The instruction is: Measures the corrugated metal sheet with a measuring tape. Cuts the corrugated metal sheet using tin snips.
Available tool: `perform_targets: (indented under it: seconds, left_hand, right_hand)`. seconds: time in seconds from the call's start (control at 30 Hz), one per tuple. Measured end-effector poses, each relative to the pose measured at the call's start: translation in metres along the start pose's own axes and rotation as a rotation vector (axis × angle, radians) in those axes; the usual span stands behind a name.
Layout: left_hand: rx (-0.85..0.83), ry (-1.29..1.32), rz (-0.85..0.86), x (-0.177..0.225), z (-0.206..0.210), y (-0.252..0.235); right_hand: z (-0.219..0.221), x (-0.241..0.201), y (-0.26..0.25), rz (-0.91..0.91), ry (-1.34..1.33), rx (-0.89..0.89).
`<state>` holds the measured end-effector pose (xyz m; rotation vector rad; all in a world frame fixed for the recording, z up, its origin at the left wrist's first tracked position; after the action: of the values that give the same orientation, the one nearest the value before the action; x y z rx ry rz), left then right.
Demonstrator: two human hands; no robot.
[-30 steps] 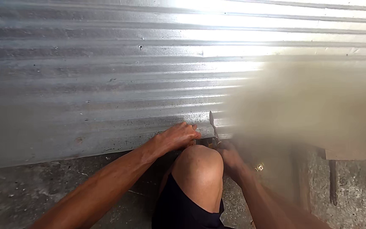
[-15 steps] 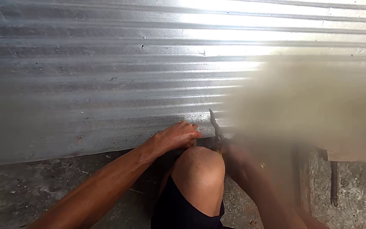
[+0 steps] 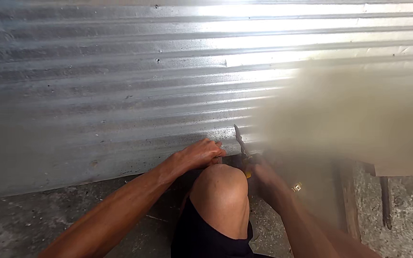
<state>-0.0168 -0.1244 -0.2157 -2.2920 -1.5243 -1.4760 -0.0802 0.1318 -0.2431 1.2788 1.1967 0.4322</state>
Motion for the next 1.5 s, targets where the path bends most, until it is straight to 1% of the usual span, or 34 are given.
perform_targets:
  seconds: [0.1,0.13,0.17,0.27,0.33,0.43,0.5,0.6,0.73,0.87,0.93,1.03,1.07,1.17,1.23,1.3,1.37,1.43,1.5]
  left_hand:
    - [0.009,0.011,0.012,0.000,-0.001,0.002]
    - [0.003,0.015,0.009,0.000,-0.002,0.001]
    - [-0.008,0.013,0.003,0.000,-0.002,0.001]
    - [-0.033,0.008,-0.017,0.001,-0.001,-0.001]
    - [-0.023,0.000,-0.006,0.000,-0.001,-0.002]
    - [-0.059,-0.020,-0.031,0.002,0.000,-0.001]
    - [-0.047,-0.023,-0.024,0.001,-0.001,-0.002]
    - [-0.022,0.003,0.005,0.002,0.001,0.001]
    - [-0.028,0.000,0.002,0.003,-0.001,0.001]
    - [-0.021,-0.012,0.010,0.003,0.000,0.001]
    - [-0.007,0.005,0.012,0.003,-0.004,0.003]
    - [0.005,0.027,0.023,0.005,-0.008,0.007]
    - [0.009,0.031,0.029,0.005,-0.011,0.006]
    - [-0.015,0.040,0.020,0.004,-0.013,0.007]
    - [-0.020,0.025,0.001,0.004,-0.012,0.004]
    - [-0.034,-0.026,-0.035,0.007,-0.006,0.001]
    - [-0.030,-0.063,-0.073,0.012,0.001,0.002]
    - [-0.039,-0.070,-0.114,0.016,0.004,0.004]
    - [-0.019,-0.058,-0.098,0.015,0.004,0.006]
  right_hand:
    - [-0.007,0.013,0.000,-0.047,-0.093,-0.231]
    - [-0.006,0.020,-0.003,-0.078,-0.129,-0.265]
    - [-0.004,0.025,-0.006,-0.102,-0.160,-0.259]
    - [0.002,0.031,-0.010,-0.125,-0.174,-0.161]
    - [0.003,0.029,-0.011,-0.102,-0.130,-0.106]
    - [0.005,0.023,-0.010,-0.066,-0.035,-0.073]
    - [0.006,0.017,-0.009,-0.053,0.024,-0.050]
    - [0.007,0.014,-0.003,-0.027,0.087,-0.058]
    - [0.005,0.007,0.000,0.024,0.018,-0.099]
    - [0.015,0.013,-0.003,0.021,0.121,0.036]
    - [0.031,0.016,-0.004,0.012,0.083,0.104]
    - [0.074,0.006,0.004,-0.005,-0.116,0.208]
    - [0.081,0.003,0.002,-0.021,-0.134,0.234]
    - [0.080,0.007,0.001,-0.063,-0.061,0.188]
    - [0.063,0.009,0.006,-0.078,-0.096,0.153]
    - [0.049,0.011,0.011,-0.056,-0.160,0.122]
    - [0.046,0.009,0.016,-0.032,-0.196,0.103]
    - [0.048,0.012,0.011,-0.035,-0.086,0.147]
    - [0.052,0.032,0.008,-0.028,0.012,0.168]
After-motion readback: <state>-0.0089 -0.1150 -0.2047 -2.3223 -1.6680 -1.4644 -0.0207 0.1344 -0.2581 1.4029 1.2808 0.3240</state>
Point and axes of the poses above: each hand's wrist, its own y-axis away from the middle knuckle, its own z-axis out of the palm, x = y × z, the point moved 2 cm from there along -y, towards the middle knuckle, and after that the axes turned 5 degrees about y, right-handed, at the moved point
